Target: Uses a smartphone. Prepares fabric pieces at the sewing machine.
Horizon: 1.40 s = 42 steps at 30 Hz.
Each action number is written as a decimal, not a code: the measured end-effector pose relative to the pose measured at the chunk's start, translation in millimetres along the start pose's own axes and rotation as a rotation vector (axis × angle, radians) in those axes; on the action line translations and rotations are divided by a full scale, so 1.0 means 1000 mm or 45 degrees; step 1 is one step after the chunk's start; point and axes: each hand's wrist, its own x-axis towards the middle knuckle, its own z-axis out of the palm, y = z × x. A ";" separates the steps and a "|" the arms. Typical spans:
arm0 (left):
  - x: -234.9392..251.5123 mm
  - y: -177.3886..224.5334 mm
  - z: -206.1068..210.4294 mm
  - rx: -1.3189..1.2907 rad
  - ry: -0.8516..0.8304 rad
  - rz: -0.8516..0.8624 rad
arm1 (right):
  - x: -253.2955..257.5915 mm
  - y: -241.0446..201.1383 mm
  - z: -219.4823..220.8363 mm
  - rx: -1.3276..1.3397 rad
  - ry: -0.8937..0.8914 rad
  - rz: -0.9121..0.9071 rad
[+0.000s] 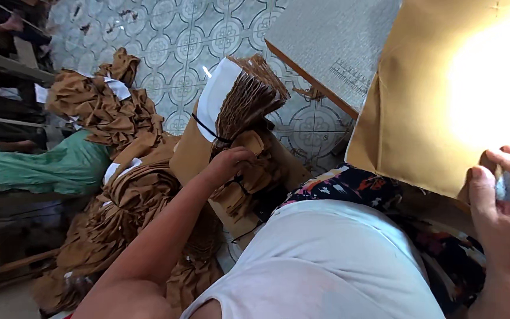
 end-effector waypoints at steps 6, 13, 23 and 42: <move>0.044 0.111 -0.034 -0.372 0.066 0.381 | 0.007 -0.013 -0.007 -0.060 0.100 -0.023; 0.147 0.267 -0.030 -0.660 0.105 0.991 | -0.010 -0.086 -0.027 1.576 -0.152 -0.036; 0.301 0.313 0.004 -0.378 -0.045 0.585 | 0.003 -0.063 -0.022 0.915 0.136 0.626; 0.353 0.286 0.032 -0.220 0.191 1.004 | 0.010 -0.055 -0.023 0.380 -0.078 0.595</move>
